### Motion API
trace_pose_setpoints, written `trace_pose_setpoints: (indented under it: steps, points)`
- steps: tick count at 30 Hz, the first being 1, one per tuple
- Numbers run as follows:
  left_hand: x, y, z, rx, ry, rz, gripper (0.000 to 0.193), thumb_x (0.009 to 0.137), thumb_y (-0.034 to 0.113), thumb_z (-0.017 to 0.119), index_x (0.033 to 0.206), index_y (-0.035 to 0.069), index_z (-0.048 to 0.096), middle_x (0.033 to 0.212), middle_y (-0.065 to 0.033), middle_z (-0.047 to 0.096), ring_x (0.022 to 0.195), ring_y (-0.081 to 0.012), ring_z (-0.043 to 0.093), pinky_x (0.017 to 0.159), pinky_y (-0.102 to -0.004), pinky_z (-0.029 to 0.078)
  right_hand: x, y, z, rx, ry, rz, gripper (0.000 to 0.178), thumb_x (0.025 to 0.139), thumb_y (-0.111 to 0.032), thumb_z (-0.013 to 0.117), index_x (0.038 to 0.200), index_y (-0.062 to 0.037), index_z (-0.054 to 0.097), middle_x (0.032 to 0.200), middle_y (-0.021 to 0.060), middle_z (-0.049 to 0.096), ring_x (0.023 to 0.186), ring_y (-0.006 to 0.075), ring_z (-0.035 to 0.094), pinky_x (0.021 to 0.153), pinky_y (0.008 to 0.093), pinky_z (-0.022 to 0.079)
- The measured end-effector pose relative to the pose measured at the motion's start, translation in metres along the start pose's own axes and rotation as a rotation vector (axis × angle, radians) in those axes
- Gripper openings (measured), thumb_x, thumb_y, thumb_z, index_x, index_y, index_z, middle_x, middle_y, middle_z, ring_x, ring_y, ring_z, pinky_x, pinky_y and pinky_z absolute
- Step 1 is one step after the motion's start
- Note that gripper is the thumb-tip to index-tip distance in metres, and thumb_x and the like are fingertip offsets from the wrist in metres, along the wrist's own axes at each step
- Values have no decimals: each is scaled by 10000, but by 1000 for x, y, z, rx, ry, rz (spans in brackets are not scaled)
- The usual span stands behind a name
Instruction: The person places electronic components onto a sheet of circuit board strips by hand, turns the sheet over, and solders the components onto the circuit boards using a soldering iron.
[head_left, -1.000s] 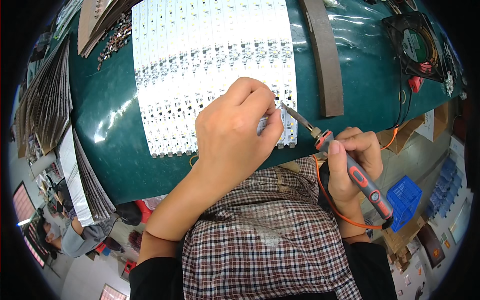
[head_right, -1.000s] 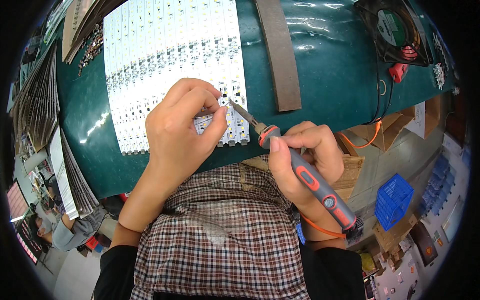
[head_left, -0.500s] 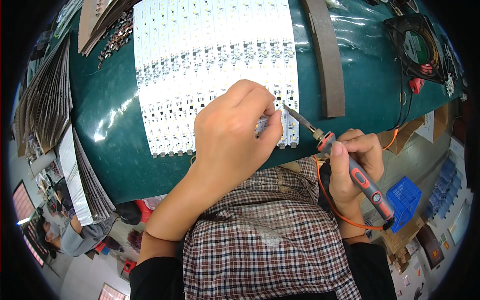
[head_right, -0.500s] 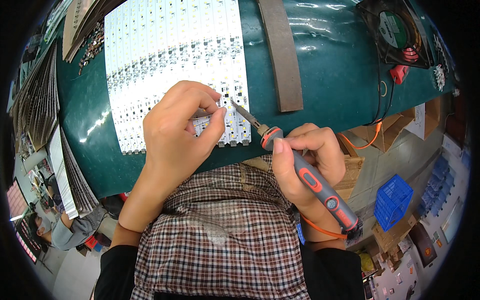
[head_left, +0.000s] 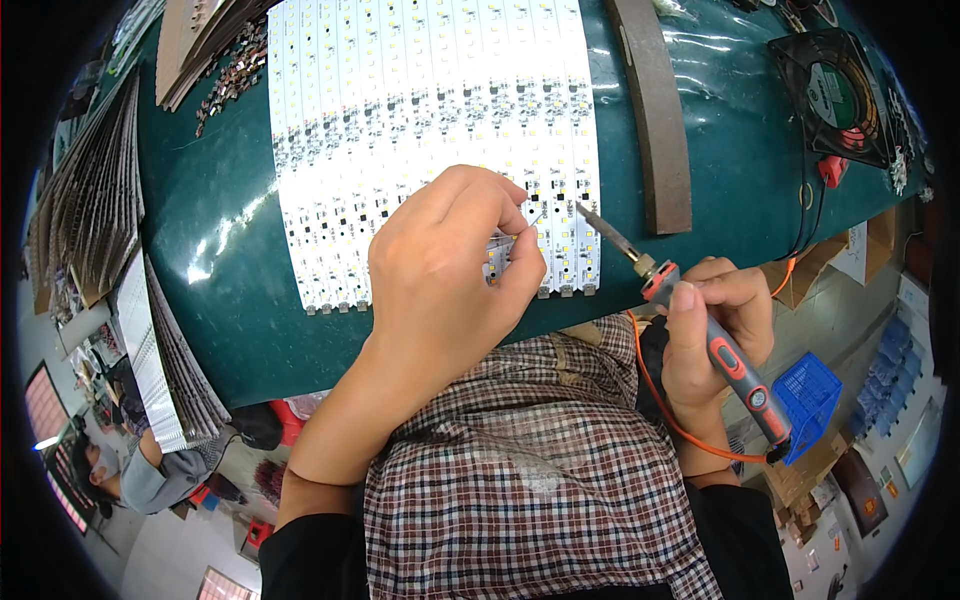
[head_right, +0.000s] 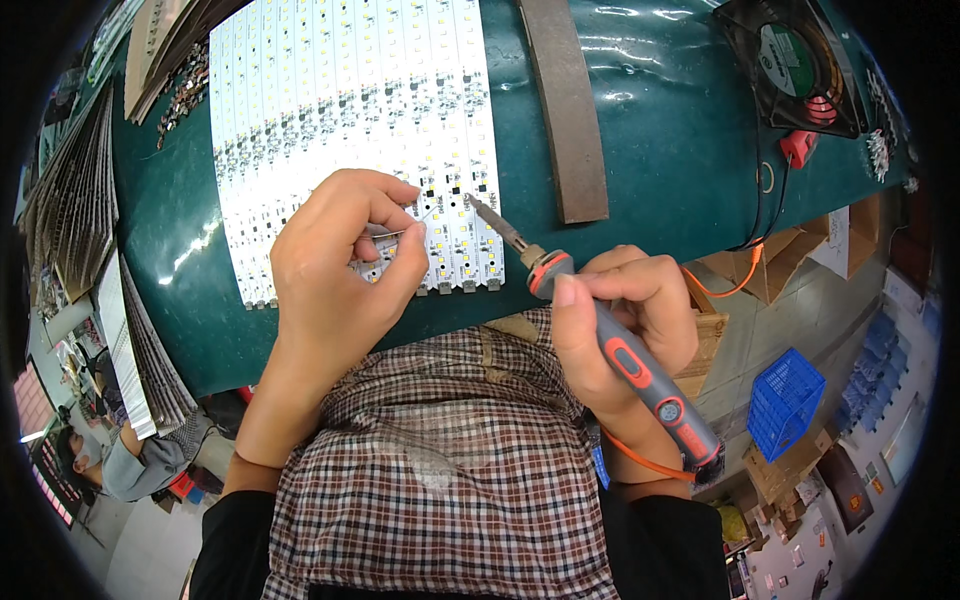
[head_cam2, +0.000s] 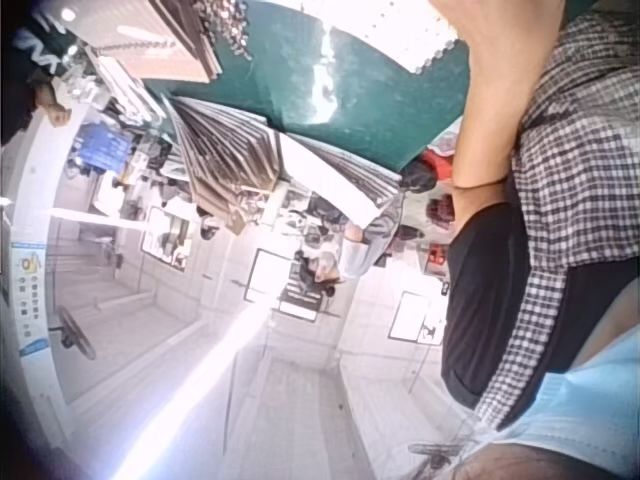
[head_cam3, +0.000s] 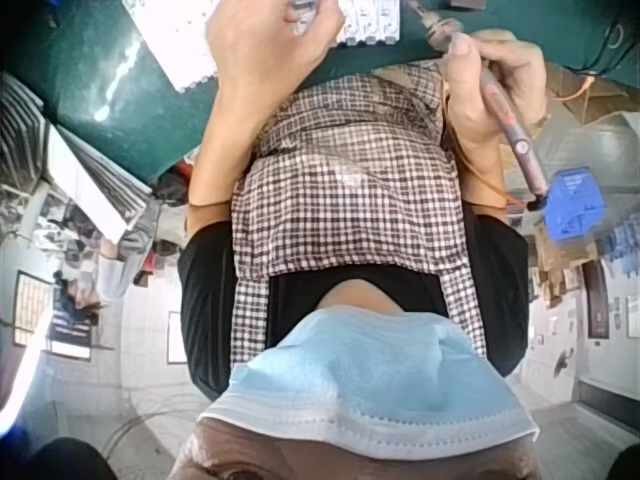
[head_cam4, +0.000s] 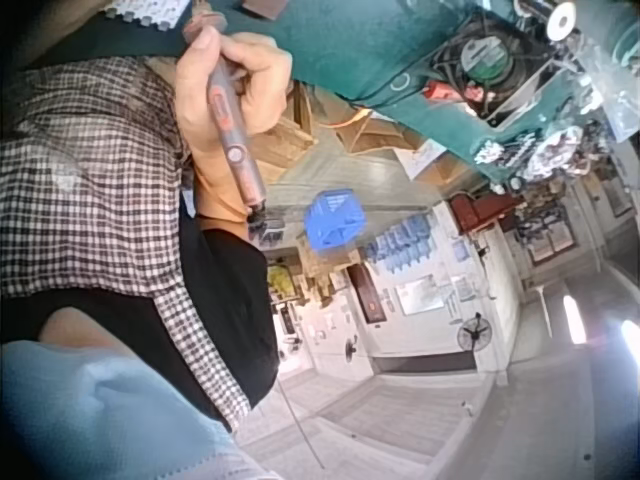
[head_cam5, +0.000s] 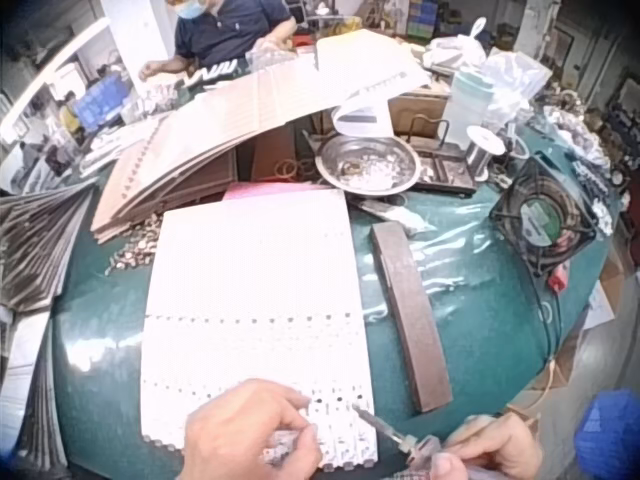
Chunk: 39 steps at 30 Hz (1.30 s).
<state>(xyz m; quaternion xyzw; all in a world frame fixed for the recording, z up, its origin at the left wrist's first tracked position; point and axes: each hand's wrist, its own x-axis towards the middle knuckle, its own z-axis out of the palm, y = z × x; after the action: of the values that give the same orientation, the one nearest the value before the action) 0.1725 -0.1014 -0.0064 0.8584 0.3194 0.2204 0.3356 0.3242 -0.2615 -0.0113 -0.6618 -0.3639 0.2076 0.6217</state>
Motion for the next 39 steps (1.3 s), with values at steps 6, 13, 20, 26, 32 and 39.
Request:
trace_pose_setpoints:
  steps: [6, 13, 20, 26, 32, 39]
  points:
    - [1, -2, 4, 25, 6, 11, 153, 740, -41, 733, 767, 46, 610, 948, -59, 697, 631, -111, 570, 537, -242, 440, 0, 0, 5, -93, -86, -17, 223, 862, -3, 750, 926, -35, 538, 759, 71, 639, 596, 44, 515, 505, 192, 378]
    - [1, -2, 6, 30, -2, -18, 143, 753, -39, 737, 772, 42, 622, 943, -53, 693, 624, -111, 563, 535, -243, 445, -2, 2, 10, -97, -74, -19, 238, 856, -6, 760, 934, -36, 538, 771, 77, 656, 593, 43, 537, 491, 183, 383]
    - [1, -2, 7, 33, -23, -20, 133, 770, -35, 752, 783, 38, 641, 951, -55, 681, 628, -116, 573, 541, -246, 465, -4, 3, 8, -87, -81, -13, 241, 849, 1, 761, 932, -39, 538, 761, 79, 659, 589, 42, 531, 487, 187, 370]
    - [1, -2, 8, -12, -19, 6, 160, 723, -21, 743, 807, 39, 622, 881, -84, 615, 735, -275, 626, 628, -375, 504, -4, 3, 8, -103, -86, -36, 244, 845, 1, 763, 928, -36, 537, 762, 82, 663, 595, 47, 532, 495, 191, 370]
    - [2, 3, -1, -5, -52, -34, 128, 779, -44, 738, 817, 32, 643, 971, -66, 682, 654, -119, 596, 586, -243, 498, -4, 2, 8, -80, -55, -14, 240, 851, 3, 755, 935, -36, 534, 766, 86, 659, 595, 46, 513, 509, 192, 370]
    - [0, 2, -11, 7, -40, -66, 123, 780, -60, 721, 803, 19, 629, 983, -73, 694, 671, -110, 593, 608, -239, 502, -2, 2, 6, -80, -60, -20, 225, 863, -3, 742, 935, -42, 533, 774, 80, 656, 588, 43, 494, 509, 201, 361]
